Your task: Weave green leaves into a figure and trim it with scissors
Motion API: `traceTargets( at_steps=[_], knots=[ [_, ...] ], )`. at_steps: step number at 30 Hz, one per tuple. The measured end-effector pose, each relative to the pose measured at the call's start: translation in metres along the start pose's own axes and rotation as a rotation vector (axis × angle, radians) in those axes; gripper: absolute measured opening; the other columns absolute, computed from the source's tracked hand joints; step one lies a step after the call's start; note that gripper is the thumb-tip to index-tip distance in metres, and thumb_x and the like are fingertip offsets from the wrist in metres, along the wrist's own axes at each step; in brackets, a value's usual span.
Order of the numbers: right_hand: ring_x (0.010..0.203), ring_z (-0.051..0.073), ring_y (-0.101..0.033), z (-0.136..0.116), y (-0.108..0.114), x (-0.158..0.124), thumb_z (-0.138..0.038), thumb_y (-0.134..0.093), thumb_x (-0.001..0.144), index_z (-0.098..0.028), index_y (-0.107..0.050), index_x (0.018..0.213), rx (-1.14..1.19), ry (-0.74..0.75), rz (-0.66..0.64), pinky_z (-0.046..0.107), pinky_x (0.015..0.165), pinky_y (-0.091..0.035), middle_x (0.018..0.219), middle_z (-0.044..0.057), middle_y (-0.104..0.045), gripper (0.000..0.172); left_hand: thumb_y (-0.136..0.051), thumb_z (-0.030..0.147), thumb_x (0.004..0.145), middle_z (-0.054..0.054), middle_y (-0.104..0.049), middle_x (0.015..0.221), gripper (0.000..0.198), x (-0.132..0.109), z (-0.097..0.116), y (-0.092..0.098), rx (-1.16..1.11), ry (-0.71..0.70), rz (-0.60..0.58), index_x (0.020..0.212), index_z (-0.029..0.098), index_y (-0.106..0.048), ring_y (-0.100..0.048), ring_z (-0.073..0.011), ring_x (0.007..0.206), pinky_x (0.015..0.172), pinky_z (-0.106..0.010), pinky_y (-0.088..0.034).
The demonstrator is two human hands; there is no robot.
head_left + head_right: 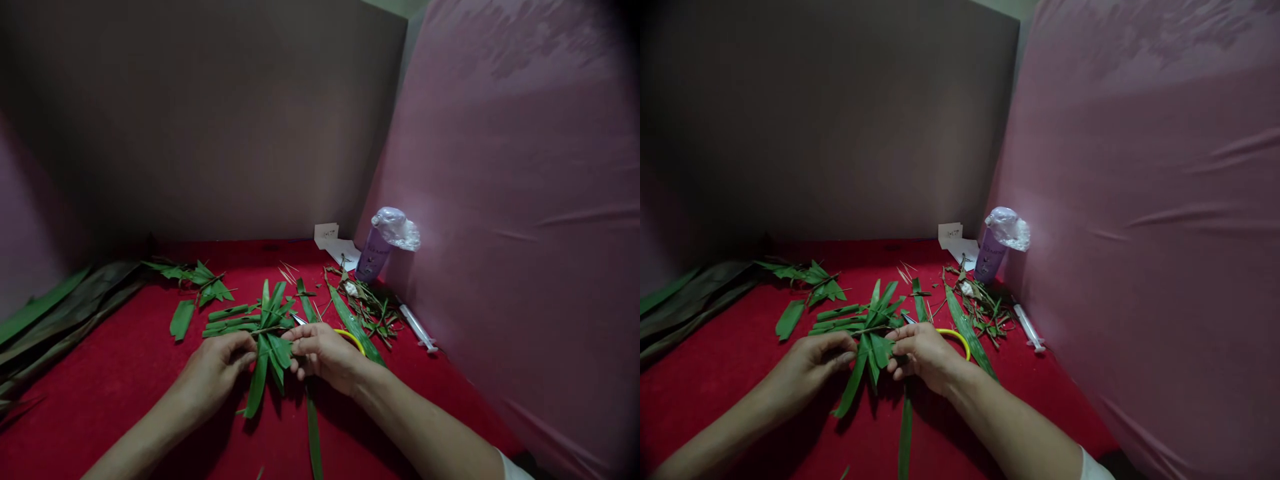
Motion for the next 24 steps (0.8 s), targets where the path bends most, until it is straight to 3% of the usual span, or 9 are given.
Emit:
traceTargets(
  at_steps=[6, 10, 24],
  knots=[
    [0.051, 0.01, -0.055, 0.0016, 0.0006, 0.0001, -0.025, -0.071, 0.062, -0.011, -0.055, 0.071, 0.051, -0.047, -0.023, 0.022, 0.048, -0.043, 0.06, 0.0, -0.057, 0.023, -0.046, 0.022, 0.079, -0.001, -0.061, 0.067, 0.017, -0.0026, 0.004, 0.0011, 0.036, -0.119, 0.009, 0.068, 0.02, -0.059, -0.054, -0.0162, 0.064, 0.06, -0.025, -0.04],
    [0.048, 0.007, -0.048, -0.0007, 0.0016, -0.0008, -0.025, -0.074, 0.059, -0.012, -0.054, 0.067, 0.056, -0.071, -0.042, 0.022, 0.049, -0.041, 0.055, -0.003, -0.052, 0.025, -0.041, 0.019, 0.083, 0.001, -0.058, 0.066, 0.021, -0.0048, 0.0053, -0.0005, 0.083, -0.185, -0.003, 0.068, 0.02, -0.055, -0.052, -0.0138, 0.062, 0.059, -0.023, -0.039],
    [0.048, 0.007, -0.047, -0.0004, 0.003, -0.0004, -0.012, -0.069, 0.058, -0.01, -0.056, 0.071, 0.072, -0.075, -0.033, 0.023, 0.051, -0.039, 0.058, 0.0, -0.055, 0.018, -0.043, 0.021, 0.081, -0.001, -0.061, 0.068, 0.018, -0.0015, 0.0047, 0.0065, 0.144, -0.113, 0.001, 0.069, 0.019, -0.055, -0.056, -0.0158, 0.064, 0.06, -0.026, -0.041]
  ],
)
Point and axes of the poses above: each hand's wrist, its own x-axis towards the middle knuckle, its own y-axis out of the back of the hand, z = x × y, the point moved 3 cm from there along x, towards the middle knuckle
